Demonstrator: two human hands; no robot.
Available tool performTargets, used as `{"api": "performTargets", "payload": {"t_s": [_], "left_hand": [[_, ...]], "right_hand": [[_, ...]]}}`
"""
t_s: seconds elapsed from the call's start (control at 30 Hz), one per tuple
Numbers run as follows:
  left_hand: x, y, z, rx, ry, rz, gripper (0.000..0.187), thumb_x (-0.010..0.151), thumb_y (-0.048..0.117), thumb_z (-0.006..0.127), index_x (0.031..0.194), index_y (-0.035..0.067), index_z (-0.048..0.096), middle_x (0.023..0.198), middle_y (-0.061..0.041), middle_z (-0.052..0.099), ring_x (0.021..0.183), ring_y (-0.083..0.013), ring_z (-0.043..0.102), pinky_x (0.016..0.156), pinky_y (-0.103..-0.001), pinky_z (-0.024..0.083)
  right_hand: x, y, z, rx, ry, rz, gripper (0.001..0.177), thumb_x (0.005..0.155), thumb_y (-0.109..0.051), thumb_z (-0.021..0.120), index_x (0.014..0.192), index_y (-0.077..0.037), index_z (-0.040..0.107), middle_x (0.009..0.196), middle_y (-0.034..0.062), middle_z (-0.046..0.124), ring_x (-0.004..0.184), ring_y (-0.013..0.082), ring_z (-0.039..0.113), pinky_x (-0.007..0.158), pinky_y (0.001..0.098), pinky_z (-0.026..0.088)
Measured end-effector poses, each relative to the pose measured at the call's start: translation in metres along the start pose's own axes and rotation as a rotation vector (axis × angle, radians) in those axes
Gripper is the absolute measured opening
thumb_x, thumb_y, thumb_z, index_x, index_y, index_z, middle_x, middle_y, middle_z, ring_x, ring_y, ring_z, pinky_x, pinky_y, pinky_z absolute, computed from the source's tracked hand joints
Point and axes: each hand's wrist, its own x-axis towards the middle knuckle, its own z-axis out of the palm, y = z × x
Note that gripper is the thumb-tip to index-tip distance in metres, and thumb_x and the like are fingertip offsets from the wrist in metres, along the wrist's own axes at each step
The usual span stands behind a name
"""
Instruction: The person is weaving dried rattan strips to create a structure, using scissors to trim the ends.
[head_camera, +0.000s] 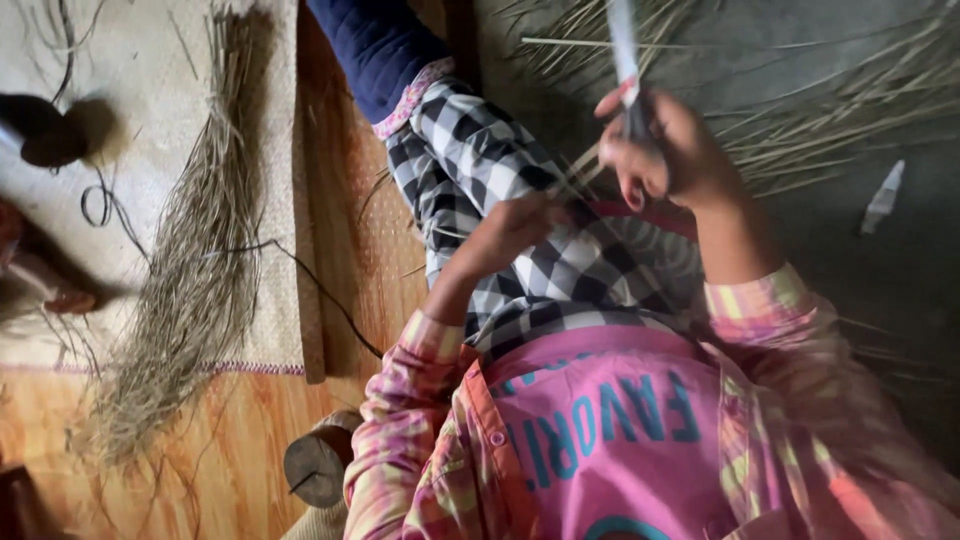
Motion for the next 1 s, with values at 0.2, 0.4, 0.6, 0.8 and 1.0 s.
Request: {"api": "performTargets", "payload": {"t_s": [0.2,0.4,0.6,0.8,1.0], "left_hand": [[0.003,-0.025,-0.023,-0.035,0.345,0.084,0.020,0.105,0.024,0.055,0.104,0.014,0.072,0.068,0.002,0.058,0.057,-0.0084,0.053,0.056,-0.024,0.050],[0.001,-0.028,-0.023,-0.049,0.443,0.069,0.023,0.105,0.031,0.056,0.102,0.013,0.070,0.068,0.003,0.055,0.058,-0.0060,0.050,0.054,-0.022,0.046],[-0.005,-0.045,-0.007,0.190,0.432,0.187,0.033,0.102,0.016,0.061,0.127,-0.006,0.061,0.099,-0.020,0.076,0.091,-0.0389,0.073,0.078,-0.049,0.057],[0.007,-0.003,0.009,0.942,0.565,0.294,0.017,0.090,0.009,0.066,0.104,0.018,0.065,0.073,-0.004,0.069,0.058,-0.0262,0.066,0.060,-0.040,0.055],[0.030,0.019,0.024,1.217,0.406,0.373,0.030,0.099,0.021,0.057,0.126,0.009,0.054,0.083,-0.010,0.066,0.066,-0.0274,0.070,0.055,-0.039,0.057]], "right_hand": [[-0.012,0.002,0.015,0.432,0.057,0.036,0.049,0.092,-0.014,0.065,0.132,0.001,0.041,0.100,0.0179,0.064,0.055,0.0244,0.067,0.037,0.0326,0.059],[-0.032,-0.002,0.056,0.471,-0.354,-0.006,0.064,0.087,-0.030,0.076,0.128,0.010,0.046,0.090,0.0146,0.061,0.063,0.0181,0.067,0.042,0.0361,0.061],[0.000,0.016,0.040,0.355,-0.019,-0.226,0.029,0.097,-0.010,0.054,0.105,0.017,0.050,0.046,0.0142,0.050,0.026,0.0205,0.052,0.023,0.0311,0.043],[0.010,0.072,0.051,0.602,0.411,0.014,0.039,0.086,0.011,0.066,0.112,-0.006,0.042,0.099,0.0152,0.068,0.060,0.0288,0.070,0.032,0.0345,0.057],[0.011,0.049,-0.006,0.523,0.377,0.074,0.023,0.090,-0.007,0.061,0.110,-0.002,0.052,0.060,0.0112,0.053,0.044,0.0236,0.055,0.036,0.0337,0.047]]}}
